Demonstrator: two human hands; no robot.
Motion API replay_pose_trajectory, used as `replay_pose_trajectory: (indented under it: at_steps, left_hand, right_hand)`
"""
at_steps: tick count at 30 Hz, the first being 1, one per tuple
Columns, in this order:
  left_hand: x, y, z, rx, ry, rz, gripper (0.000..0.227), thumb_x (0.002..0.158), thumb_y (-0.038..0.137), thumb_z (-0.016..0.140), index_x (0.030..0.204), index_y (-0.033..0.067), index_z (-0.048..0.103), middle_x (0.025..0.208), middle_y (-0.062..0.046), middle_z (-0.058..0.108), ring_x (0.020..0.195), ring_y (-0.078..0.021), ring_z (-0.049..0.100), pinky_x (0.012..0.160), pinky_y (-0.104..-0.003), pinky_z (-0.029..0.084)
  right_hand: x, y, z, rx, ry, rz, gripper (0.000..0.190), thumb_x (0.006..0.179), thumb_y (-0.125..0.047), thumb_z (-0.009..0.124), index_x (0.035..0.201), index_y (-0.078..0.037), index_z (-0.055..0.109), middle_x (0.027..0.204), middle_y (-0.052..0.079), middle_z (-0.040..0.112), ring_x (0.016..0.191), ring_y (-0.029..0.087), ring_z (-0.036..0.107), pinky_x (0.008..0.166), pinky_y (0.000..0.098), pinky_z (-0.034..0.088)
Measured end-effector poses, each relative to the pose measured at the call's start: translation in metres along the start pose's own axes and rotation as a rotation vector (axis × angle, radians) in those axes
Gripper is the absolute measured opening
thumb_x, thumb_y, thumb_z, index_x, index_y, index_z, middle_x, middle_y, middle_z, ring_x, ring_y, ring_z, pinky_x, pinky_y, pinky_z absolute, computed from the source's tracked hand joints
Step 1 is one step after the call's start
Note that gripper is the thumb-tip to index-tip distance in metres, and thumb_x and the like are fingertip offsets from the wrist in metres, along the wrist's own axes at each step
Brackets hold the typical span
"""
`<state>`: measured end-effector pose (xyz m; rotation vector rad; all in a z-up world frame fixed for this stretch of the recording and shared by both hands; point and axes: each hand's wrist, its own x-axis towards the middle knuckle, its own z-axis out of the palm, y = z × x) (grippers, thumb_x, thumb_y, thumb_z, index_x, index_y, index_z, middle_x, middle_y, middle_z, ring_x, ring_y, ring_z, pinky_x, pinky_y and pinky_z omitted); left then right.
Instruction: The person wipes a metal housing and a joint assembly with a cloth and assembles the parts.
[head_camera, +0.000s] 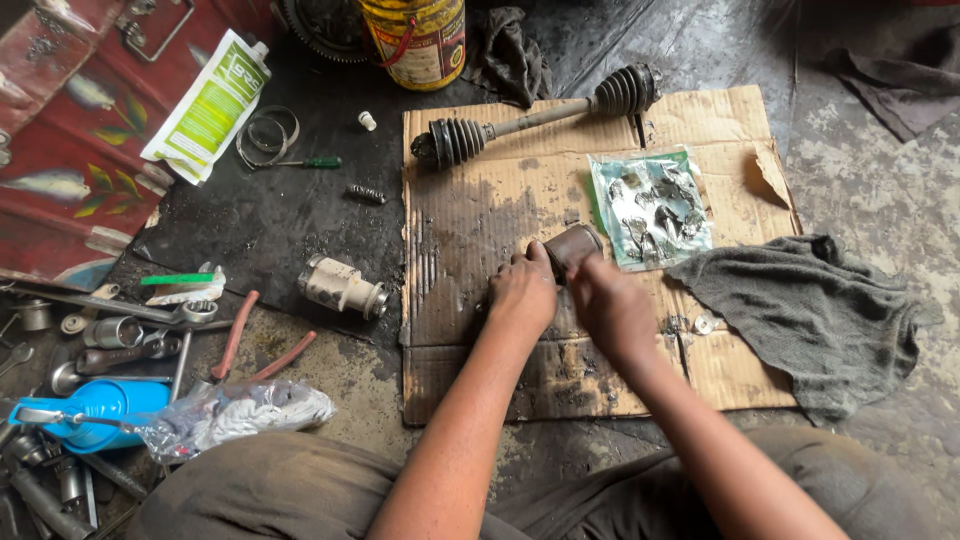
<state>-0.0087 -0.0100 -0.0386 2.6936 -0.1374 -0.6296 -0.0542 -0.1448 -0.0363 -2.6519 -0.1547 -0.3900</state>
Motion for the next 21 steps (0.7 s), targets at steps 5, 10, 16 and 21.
replay_pose_trajectory:
  at_steps: [5, 10, 16, 21]
  left_hand:
    - [0.000, 0.003, -0.002, -0.079, -0.003, -0.066, 0.053, 0.094, 0.011, 0.062, 0.140, -0.0029, 0.038, 0.134, -0.031, 0.055, 0.122, -0.0428, 0.059, 0.101, -0.048, 0.052]
    - [0.001, 0.002, 0.003, -0.059, 0.068, -0.052, 0.054, 0.094, 0.010, 0.062, 0.141, -0.0043, 0.038, 0.132, -0.031, 0.056, 0.122, -0.0426, 0.058, 0.099, -0.049, 0.052]
    - [0.002, 0.011, 0.009, 0.067, 0.034, -0.099, 0.058, 0.095, 0.016, 0.060, 0.145, -0.0016, 0.036, 0.137, -0.028, 0.053, 0.125, -0.0409, 0.056, 0.101, -0.050, 0.050]
    - [-0.003, 0.018, 0.004, 0.327, -0.037, -0.061, 0.062, 0.097, 0.025, 0.058, 0.150, 0.0025, 0.033, 0.142, -0.025, 0.050, 0.128, -0.0395, 0.052, 0.104, -0.051, 0.046]
  right_hand:
    - [0.016, 0.017, -0.020, 0.012, 0.041, 0.116, 0.023, 0.097, -0.022, 0.072, 0.082, -0.007, 0.062, 0.065, 0.012, 0.068, 0.053, 0.026, 0.065, 0.049, 0.0409, 0.048]
    - [0.019, -0.004, -0.031, 0.148, 0.037, 0.195, 0.024, 0.094, -0.023, 0.074, 0.084, -0.006, 0.061, 0.067, 0.012, 0.069, 0.055, 0.026, 0.068, 0.050, 0.0392, 0.050]
    - [0.025, -0.010, -0.024, 0.084, 0.077, -0.149, 0.019, 0.095, -0.022, 0.071, 0.086, -0.008, 0.062, 0.076, 0.010, 0.071, 0.061, 0.027, 0.070, 0.051, 0.0380, 0.052]
    - [0.027, -0.006, -0.025, -0.011, 0.056, -0.263, 0.022, 0.098, -0.026, 0.068, 0.083, -0.010, 0.061, 0.076, 0.010, 0.069, 0.060, 0.029, 0.067, 0.051, 0.0394, 0.052]
